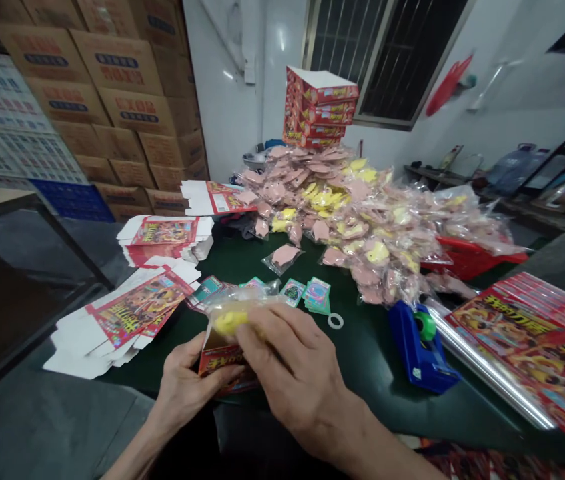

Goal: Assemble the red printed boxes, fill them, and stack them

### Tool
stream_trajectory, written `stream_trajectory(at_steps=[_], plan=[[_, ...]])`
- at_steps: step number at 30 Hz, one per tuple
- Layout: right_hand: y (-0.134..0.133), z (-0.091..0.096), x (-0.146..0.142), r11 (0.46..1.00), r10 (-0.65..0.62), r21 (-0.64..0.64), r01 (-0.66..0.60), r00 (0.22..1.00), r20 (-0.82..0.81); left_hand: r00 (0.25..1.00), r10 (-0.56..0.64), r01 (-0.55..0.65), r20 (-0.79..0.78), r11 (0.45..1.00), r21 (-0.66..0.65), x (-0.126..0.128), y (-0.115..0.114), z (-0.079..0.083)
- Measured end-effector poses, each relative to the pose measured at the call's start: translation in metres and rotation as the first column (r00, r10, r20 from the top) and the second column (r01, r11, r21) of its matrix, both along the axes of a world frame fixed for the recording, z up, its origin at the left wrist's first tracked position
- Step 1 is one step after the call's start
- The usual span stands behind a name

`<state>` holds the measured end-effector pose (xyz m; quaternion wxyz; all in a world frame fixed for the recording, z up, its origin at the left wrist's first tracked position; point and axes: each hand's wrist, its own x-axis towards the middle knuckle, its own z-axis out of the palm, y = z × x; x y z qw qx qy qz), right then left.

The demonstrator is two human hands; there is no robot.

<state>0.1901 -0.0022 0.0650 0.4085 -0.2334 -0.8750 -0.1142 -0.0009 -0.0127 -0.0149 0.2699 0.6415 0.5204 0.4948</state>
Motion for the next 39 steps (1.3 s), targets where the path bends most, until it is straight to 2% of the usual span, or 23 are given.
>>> stream_trajectory(at_steps=[6,9,15,22,24,26,27,28,29,30,31,32,33,36,39], plan=[[-0.003,-0.007,-0.006,0.988,-0.144,-0.036,0.149,0.984,0.107,0.999,0.031,-0.032,0.017,0.999,0.043,-0.005,-0.008,-0.011],[-0.007,-0.005,-0.009,0.989,-0.114,-0.079,0.127,0.983,0.145,0.999,0.01,-0.012,0.031,0.998,0.065,-0.006,-0.008,-0.01],[-0.005,-0.015,-0.022,0.986,0.027,-0.168,0.002,0.985,0.168,0.973,-0.181,0.175,0.144,0.983,0.052,-0.005,-0.005,-0.005],[-0.011,-0.03,-0.028,0.952,-0.014,-0.302,0.056,0.99,0.14,0.989,-0.132,0.123,0.074,0.986,0.11,-0.007,-0.005,-0.005],[-0.017,-0.029,-0.03,0.954,0.049,-0.297,-0.029,0.997,0.061,0.989,-0.135,0.129,0.064,0.988,0.089,-0.007,-0.007,-0.007],[-0.018,-0.029,-0.025,0.962,0.118,-0.235,-0.14,0.988,-0.105,0.993,-0.111,0.108,0.047,0.992,0.059,-0.011,-0.008,-0.01],[-0.016,-0.031,-0.019,0.971,0.11,-0.189,-0.148,0.973,-0.201,0.996,-0.077,0.074,0.043,0.996,0.056,-0.014,-0.009,-0.012],[-0.009,-0.035,-0.011,0.983,0.053,-0.153,-0.101,0.956,-0.287,0.998,-0.03,0.028,0.046,0.998,0.059,-0.019,-0.009,-0.014],[0.001,-0.041,0.0,0.99,-0.049,-0.144,-0.001,0.938,-0.343,0.998,0.022,-0.026,0.057,0.998,0.064,-0.024,-0.01,-0.017],[0.015,-0.049,0.012,0.974,-0.198,-0.176,0.142,0.915,-0.353,0.994,0.082,-0.087,0.076,0.994,0.073,-0.03,-0.01,-0.02],[0.032,-0.059,0.026,0.933,-0.344,-0.218,0.286,0.886,-0.312,0.986,0.136,-0.144,0.096,0.986,0.081,-0.035,-0.01,-0.024],[0.052,-0.071,0.04,0.873,-0.463,-0.276,0.403,0.864,-0.201,0.977,0.184,-0.194,0.113,0.977,0.086,-0.041,-0.01,-0.027],[0.072,-0.083,0.054,0.787,-0.553,-0.342,0.514,0.833,-0.019,0.968,0.219,-0.231,0.124,0.969,0.087,-0.045,-0.01,-0.029],[0.127,-0.114,0.083,0.709,-0.545,-0.405,0.578,0.813,0.206,0.953,0.26,-0.271,0.157,0.961,0.056,-0.048,-0.013,-0.034],[0.158,-0.128,0.094,0.689,-0.474,-0.432,0.582,0.813,0.339,0.909,0.343,-0.343,0.237,0.938,-0.043,-0.04,-0.019,-0.033]])
